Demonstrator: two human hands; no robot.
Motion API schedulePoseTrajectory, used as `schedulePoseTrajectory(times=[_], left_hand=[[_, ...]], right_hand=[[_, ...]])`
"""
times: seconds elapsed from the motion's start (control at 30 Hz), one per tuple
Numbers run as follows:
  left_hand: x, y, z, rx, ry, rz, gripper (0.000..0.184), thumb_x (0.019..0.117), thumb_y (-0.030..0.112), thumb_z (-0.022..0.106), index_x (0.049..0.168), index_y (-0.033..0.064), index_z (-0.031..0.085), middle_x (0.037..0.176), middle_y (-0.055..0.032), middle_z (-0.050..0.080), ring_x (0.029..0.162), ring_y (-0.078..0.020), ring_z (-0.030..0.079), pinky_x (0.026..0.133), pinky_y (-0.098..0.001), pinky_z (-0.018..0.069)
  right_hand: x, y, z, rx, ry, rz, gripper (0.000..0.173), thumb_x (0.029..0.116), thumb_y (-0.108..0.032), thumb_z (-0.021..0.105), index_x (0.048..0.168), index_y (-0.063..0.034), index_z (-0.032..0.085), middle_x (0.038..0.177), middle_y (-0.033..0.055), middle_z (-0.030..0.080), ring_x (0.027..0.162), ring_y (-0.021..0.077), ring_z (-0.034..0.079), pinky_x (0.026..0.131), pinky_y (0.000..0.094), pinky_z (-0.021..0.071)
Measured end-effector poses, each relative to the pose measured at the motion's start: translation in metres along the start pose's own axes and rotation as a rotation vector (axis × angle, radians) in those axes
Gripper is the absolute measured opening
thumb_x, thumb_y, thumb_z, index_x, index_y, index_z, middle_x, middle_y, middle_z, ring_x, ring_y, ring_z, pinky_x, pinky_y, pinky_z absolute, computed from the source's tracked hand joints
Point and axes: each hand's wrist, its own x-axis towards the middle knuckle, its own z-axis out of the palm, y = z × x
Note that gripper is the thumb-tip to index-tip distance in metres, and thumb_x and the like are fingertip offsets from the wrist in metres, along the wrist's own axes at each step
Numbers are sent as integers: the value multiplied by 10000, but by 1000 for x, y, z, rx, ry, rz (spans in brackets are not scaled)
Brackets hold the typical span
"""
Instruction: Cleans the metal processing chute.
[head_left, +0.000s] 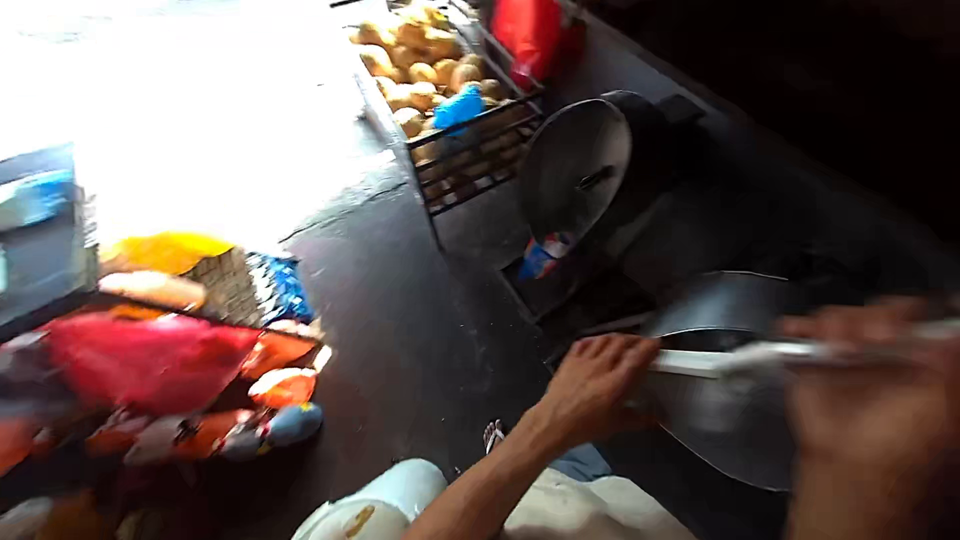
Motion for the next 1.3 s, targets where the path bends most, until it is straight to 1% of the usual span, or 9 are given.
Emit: schedulePoseTrajectory(times=[0.23, 0.33, 0.4, 0.5, 0.63, 0.7, 0.97, 1.07, 1.3], left_hand=[[-34, -180, -79, 246, -292, -309, 378, 886, 317, 756, 1221, 150, 697, 1120, -63, 719, 1035, -256, 698, 860, -498, 586], [15, -248, -122, 416, -460, -208, 365, 867, 352, 778, 1168, 157, 707, 1072, -65, 723, 1017, -276, 696, 839, -503, 581], [72, -283, -144, 521, -536, -42, 354, 850, 374, 788, 1133, 177, 707, 1027, -43, 721, 980, -259, 699, 820, -475, 577], [152, -324, -171, 613, -661, 165, 387, 824, 362, 815, 1146, 183, 697, 1051, -58, 711, 1020, -287, 683, 974, -569, 498], [228, -358, -189, 560, -820, 28, 898, 783, 466, 846, 1556, 279, 429, 1584, -185, 411, 1479, -456, 333, 1127, -777, 207], [267, -372, -205, 396, -735, 25, 1063, 721, 523, 876, 1604, 265, 344, 1679, -205, 215, 1539, -416, 226, 1178, -674, 266], [487, -407, -201, -105, -617, 438, 518, 929, 217, 704, 1394, 31, 573, 1469, -128, 547, 1363, -254, 513, 1127, -463, 445], [540, -398, -168, -166, -718, 625, 374, 987, 217, 648, 1311, 30, 635, 1384, -120, 610, 1312, -247, 559, 1126, -440, 449], [620, -337, -52, 53, -899, 741, 442, 1061, 433, 512, 1343, 116, 639, 1296, -100, 675, 1222, -225, 637, 1085, -483, 481]], right_hand=[[37, 122, -7, -566, 202, -11, 808, 946, -363, 718, 1519, -26, 259, 1311, 59, 587, 1167, 194, 628, 983, 408, 568], [65, 167, 12, -1174, -381, 95, 694, 926, -546, 660, 1435, -86, 553, 1381, 148, 619, 1296, 286, 577, 1087, 506, 479], [93, 217, 43, -1311, -903, 346, 625, 995, -517, 589, 1557, -288, 440, 1390, 180, 604, 1233, 416, 601, 987, 648, 479], [130, 287, 70, -1029, -1122, 619, 575, 1096, -335, 447, 1635, -252, 267, 1238, 238, 629, 1004, 431, 673, 855, 610, 538], [121, 365, 63, -523, -600, 888, 534, 1104, -250, 389, 1628, -201, 302, 931, 185, 644, 650, 255, 597, 644, 458, 537], [106, 393, 81, -318, -111, 895, 534, 1095, -267, 356, 1615, -154, 313, 832, 89, 604, 521, 159, 526, 495, 354, 510], [254, 440, 182, 274, 1013, 281, 400, 1118, -300, 223, 1427, -103, 381, 687, -12, 497, 384, 76, 418, 338, 233, 432], [277, 456, 205, 366, 1183, 197, 397, 1130, -399, 239, 1157, -95, 493, 596, -21, 465, 355, 75, 413, 319, 233, 428], [325, 488, 212, 272, 1249, 4, 372, 1109, -218, 338, 1415, -48, 467, 1116, 117, 700, 486, 81, 510, 444, 230, 467]])
